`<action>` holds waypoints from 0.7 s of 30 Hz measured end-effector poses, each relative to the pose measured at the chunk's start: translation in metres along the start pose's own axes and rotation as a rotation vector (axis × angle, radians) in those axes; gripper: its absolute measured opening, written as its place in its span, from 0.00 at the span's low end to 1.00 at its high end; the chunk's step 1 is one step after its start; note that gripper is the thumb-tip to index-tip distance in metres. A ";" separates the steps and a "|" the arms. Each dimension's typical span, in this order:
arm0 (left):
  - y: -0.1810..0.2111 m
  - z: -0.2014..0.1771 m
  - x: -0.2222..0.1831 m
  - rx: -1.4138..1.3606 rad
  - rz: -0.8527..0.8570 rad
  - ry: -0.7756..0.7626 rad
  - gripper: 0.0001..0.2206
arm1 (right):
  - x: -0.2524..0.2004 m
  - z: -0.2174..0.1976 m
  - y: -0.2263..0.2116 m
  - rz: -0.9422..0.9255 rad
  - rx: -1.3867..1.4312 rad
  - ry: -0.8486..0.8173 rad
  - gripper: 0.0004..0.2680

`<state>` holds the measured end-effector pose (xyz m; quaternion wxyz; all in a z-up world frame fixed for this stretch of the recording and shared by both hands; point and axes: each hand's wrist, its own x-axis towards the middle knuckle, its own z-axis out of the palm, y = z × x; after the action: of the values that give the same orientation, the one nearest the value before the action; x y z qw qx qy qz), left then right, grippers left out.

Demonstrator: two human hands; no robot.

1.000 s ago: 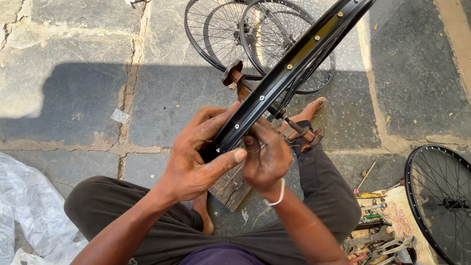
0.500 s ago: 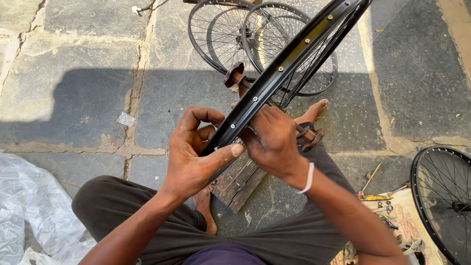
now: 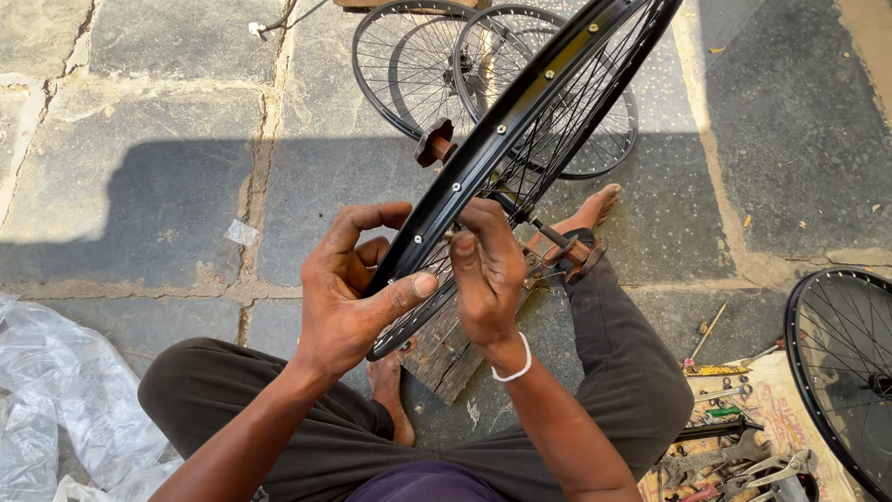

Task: The person tightens spokes on a bicycle wheel with a small tool while it is mounted on a stand.

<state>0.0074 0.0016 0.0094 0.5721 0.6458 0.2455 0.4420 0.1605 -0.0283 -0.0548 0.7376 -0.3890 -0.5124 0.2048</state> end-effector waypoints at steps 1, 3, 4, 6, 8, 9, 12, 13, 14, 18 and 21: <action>0.000 0.000 0.001 -0.004 0.027 -0.006 0.27 | 0.008 -0.007 -0.007 -0.012 -0.014 -0.132 0.12; 0.000 0.001 0.000 -0.022 0.050 -0.016 0.25 | 0.026 -0.023 -0.020 0.029 -0.001 -0.360 0.14; 0.000 0.000 -0.001 -0.033 0.046 -0.018 0.24 | 0.036 -0.031 -0.024 0.084 0.030 -0.457 0.16; -0.003 0.000 -0.002 -0.030 0.058 -0.016 0.23 | 0.046 -0.037 -0.033 0.118 0.019 -0.572 0.17; -0.006 -0.001 -0.003 -0.002 0.091 -0.003 0.21 | 0.051 -0.036 -0.036 0.077 -0.064 -0.613 0.16; -0.008 -0.002 -0.003 0.003 0.098 -0.002 0.21 | 0.050 -0.033 -0.037 0.092 -0.092 -0.575 0.16; -0.010 -0.003 -0.004 0.036 0.098 -0.001 0.21 | 0.045 -0.030 -0.040 0.133 -0.116 -0.532 0.16; -0.008 -0.003 -0.003 0.057 0.094 -0.001 0.21 | 0.050 -0.034 -0.041 0.137 -0.087 -0.569 0.17; -0.006 -0.004 -0.003 0.078 0.088 -0.003 0.20 | 0.053 -0.037 -0.040 0.142 -0.058 -0.605 0.18; -0.002 0.000 0.001 0.001 0.073 -0.012 0.21 | 0.052 -0.038 -0.030 -0.081 -0.261 -0.556 0.11; 0.002 0.000 0.000 0.104 0.070 0.012 0.24 | 0.035 -0.018 -0.016 -0.319 -0.491 -0.290 0.10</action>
<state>0.0071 0.0013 0.0115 0.5204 0.6802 0.2492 0.4522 0.1890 -0.0203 -0.0245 0.5639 -0.4367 -0.7009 0.0101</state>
